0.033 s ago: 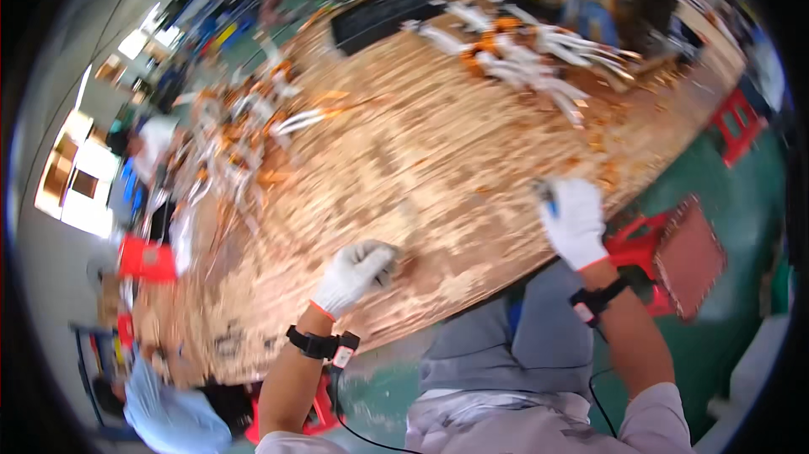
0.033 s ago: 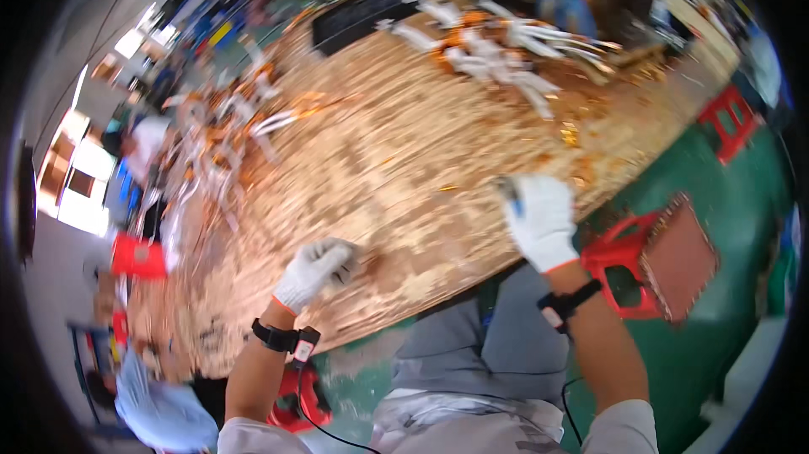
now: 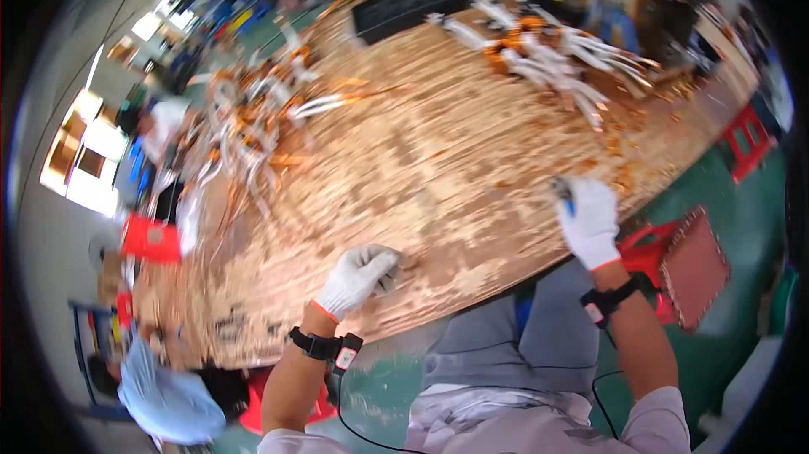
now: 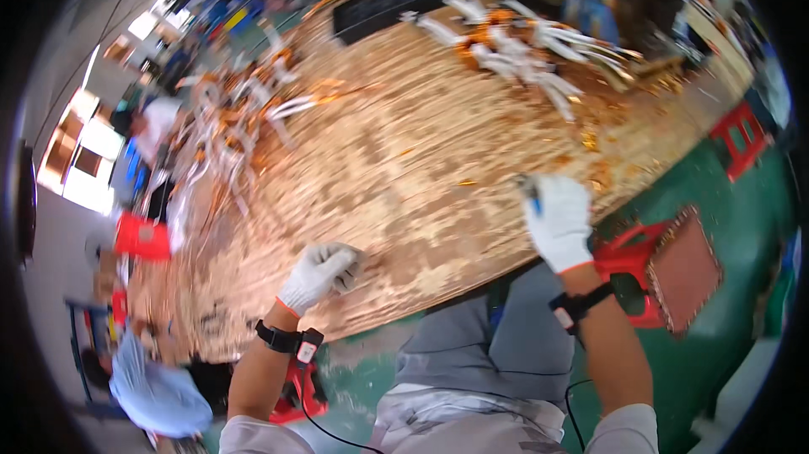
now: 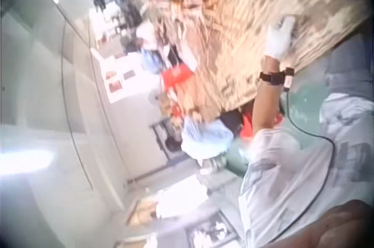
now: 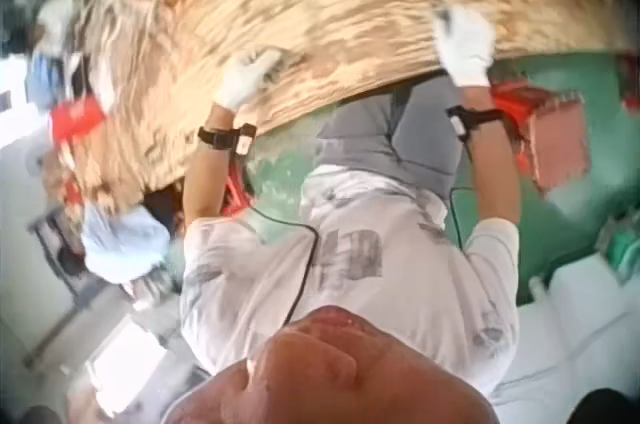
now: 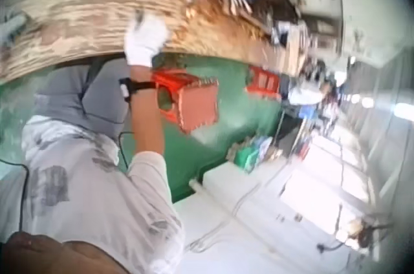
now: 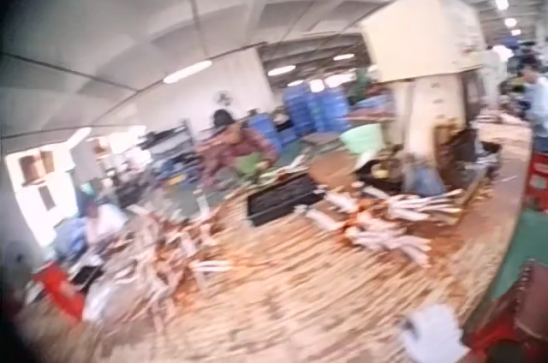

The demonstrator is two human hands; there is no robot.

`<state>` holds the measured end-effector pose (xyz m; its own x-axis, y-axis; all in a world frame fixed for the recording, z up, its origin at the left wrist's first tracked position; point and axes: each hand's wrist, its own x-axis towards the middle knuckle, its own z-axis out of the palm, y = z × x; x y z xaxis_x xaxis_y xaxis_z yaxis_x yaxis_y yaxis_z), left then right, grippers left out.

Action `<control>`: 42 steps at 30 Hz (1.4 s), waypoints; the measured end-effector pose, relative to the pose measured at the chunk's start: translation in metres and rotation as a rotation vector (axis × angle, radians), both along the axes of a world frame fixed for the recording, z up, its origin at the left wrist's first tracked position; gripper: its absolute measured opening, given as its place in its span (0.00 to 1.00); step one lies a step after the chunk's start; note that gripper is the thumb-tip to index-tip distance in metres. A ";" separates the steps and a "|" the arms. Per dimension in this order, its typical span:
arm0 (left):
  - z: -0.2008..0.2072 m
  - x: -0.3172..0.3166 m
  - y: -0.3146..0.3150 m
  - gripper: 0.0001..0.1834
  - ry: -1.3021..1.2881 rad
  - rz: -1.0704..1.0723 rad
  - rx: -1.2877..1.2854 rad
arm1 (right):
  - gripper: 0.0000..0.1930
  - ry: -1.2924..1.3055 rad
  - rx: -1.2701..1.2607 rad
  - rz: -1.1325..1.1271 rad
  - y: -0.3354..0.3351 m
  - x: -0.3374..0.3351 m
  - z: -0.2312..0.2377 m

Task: The worker trims and organizes copper wire leads on electrical motor stators at a production table.

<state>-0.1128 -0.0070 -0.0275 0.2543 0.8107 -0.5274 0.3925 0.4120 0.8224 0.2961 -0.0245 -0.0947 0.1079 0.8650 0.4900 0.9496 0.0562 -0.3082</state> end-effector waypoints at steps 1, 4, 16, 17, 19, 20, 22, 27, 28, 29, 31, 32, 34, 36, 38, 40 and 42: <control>-0.005 -0.018 -0.018 0.17 0.016 0.036 -0.023 | 0.07 -0.044 0.041 -0.023 -0.001 0.004 -0.005; -0.027 -0.057 -0.061 0.18 -0.074 0.159 -0.075 | 0.10 -0.061 0.037 -0.004 -0.004 0.009 -0.012; -0.038 -0.071 -0.071 0.17 -0.126 0.221 -0.007 | 0.16 -0.156 0.002 -0.082 0.010 -0.001 -0.027; -0.038 -0.068 -0.070 0.17 -0.111 0.230 -0.005 | 0.17 -0.146 -0.032 -0.092 0.011 0.001 -0.025; -0.033 -0.067 -0.074 0.17 -0.094 0.259 0.004 | 0.18 -0.144 -0.074 -0.109 0.011 -0.001 -0.020; -0.033 -0.067 -0.076 0.17 -0.088 0.249 0.005 | 0.18 -0.141 -0.085 -0.115 0.009 -0.002 -0.018; -0.038 -0.067 -0.073 0.17 -0.085 0.260 -0.010 | 0.18 -0.136 -0.105 -0.132 0.006 0.002 -0.018; -0.040 -0.069 -0.072 0.17 -0.079 0.289 -0.050 | 0.17 -0.080 -0.124 -0.116 0.005 -0.001 -0.017; -0.040 -0.068 -0.071 0.17 -0.072 0.282 -0.054 | 0.17 -0.073 -0.128 -0.123 0.004 -0.001 -0.017; -0.040 -0.068 -0.070 0.17 -0.070 0.294 -0.061 | 0.16 -0.078 -0.116 -0.118 0.004 -0.001 -0.017; -0.036 -0.065 -0.068 0.18 -0.060 0.321 -0.069 | 0.16 -0.078 -0.102 -0.110 0.005 0.000 -0.016; -0.035 -0.065 -0.067 0.18 -0.055 0.321 -0.068 | 0.16 -0.061 -0.127 -0.112 0.004 0.001 -0.014; -0.035 -0.064 -0.065 0.18 -0.075 0.294 -0.091 | 0.16 -0.045 -0.148 -0.114 0.004 0.004 -0.016; -0.036 -0.071 -0.067 0.17 -0.072 0.298 -0.086 | 0.16 -0.066 -0.066 -0.094 0.008 0.000 -0.019; -0.035 -0.076 -0.069 0.17 -0.063 0.316 -0.072 | 0.16 -0.068 -0.034 -0.066 0.008 -0.005 -0.020; -0.031 -0.069 -0.070 0.17 -0.057 0.303 -0.080 | 0.15 -0.065 -0.100 -0.078 0.008 0.002 -0.023; -0.030 -0.060 -0.066 0.17 -0.040 0.261 -0.088 | 0.13 -0.054 -0.089 -0.062 0.006 0.005 -0.016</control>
